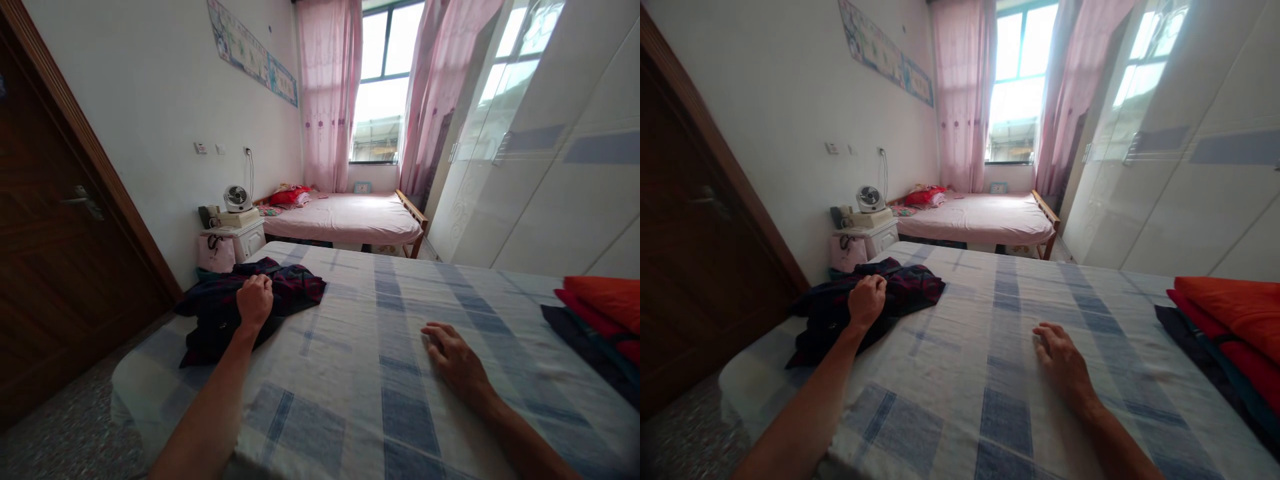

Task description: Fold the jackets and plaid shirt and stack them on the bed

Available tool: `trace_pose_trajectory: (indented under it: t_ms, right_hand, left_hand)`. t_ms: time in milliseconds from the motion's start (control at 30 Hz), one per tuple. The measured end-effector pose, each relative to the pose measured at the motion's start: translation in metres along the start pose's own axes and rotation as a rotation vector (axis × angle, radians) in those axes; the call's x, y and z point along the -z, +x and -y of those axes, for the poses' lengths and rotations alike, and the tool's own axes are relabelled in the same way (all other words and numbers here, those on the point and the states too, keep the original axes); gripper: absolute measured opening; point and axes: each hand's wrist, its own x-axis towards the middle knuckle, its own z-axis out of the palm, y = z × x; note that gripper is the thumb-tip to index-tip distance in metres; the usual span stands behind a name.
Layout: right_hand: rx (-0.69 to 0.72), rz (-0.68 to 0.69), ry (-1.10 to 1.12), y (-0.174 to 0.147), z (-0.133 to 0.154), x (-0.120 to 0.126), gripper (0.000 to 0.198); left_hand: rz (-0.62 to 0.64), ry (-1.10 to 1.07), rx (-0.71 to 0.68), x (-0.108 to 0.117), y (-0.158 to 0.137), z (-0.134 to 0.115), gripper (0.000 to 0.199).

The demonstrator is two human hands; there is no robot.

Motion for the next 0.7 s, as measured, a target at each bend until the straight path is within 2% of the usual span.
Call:
trace_pose_trajectory:
  t_ms: [133,200,233,267,333,367,400,467,500,633,700]
  right_hand:
    - [0.004,-0.006,0.023,0.0,0.0,-0.001,0.029]
    - [0.002,-0.007,0.033,0.0,0.0,-0.001,0.028]
    - [-0.003,-0.004,0.036,0.0,0.001,-0.001,0.029]
    - [-0.013,-0.001,0.039,0.0,0.002,0.0,0.029]
    - [-0.025,0.017,0.06,-0.002,0.006,0.004,0.032]
    - [-0.029,0.023,0.079,-0.002,0.009,0.006,0.032]
    - [-0.034,0.023,0.103,-0.003,0.012,0.008,0.033]
    - [-0.051,-0.001,0.173,-0.004,0.017,0.012,0.032]
    - [-0.066,-0.023,0.216,-0.005,0.018,0.014,0.032]
    - [-0.204,-0.078,0.437,-0.002,0.013,0.016,0.042]
    - [-0.287,-0.099,0.531,0.001,0.007,0.018,0.045]
  left_hand:
    - [-0.041,-0.207,-0.18,0.029,-0.017,-0.043,0.031]
    - [0.016,-0.315,-0.357,0.045,-0.042,-0.075,0.029]
    - [0.086,-0.383,-0.497,0.052,-0.057,-0.09,0.026]
    - [0.227,-0.488,-0.728,0.059,-0.072,-0.105,0.022]
    - [0.463,-0.667,-1.027,0.069,-0.1,-0.126,0.017]
    - [0.534,-0.726,-1.11,0.072,-0.112,-0.132,0.016]
    - [0.561,-0.751,-1.13,0.074,-0.121,-0.133,0.017]
    - [0.534,-0.745,-1.041,0.074,-0.133,-0.123,0.022]
    - [0.495,-0.74,-0.934,0.072,-0.135,-0.113,0.025]
    - [0.269,-0.746,-0.293,0.06,-0.136,-0.049,0.031]
    - [0.175,-0.668,-0.114,0.052,-0.136,-0.016,0.04]
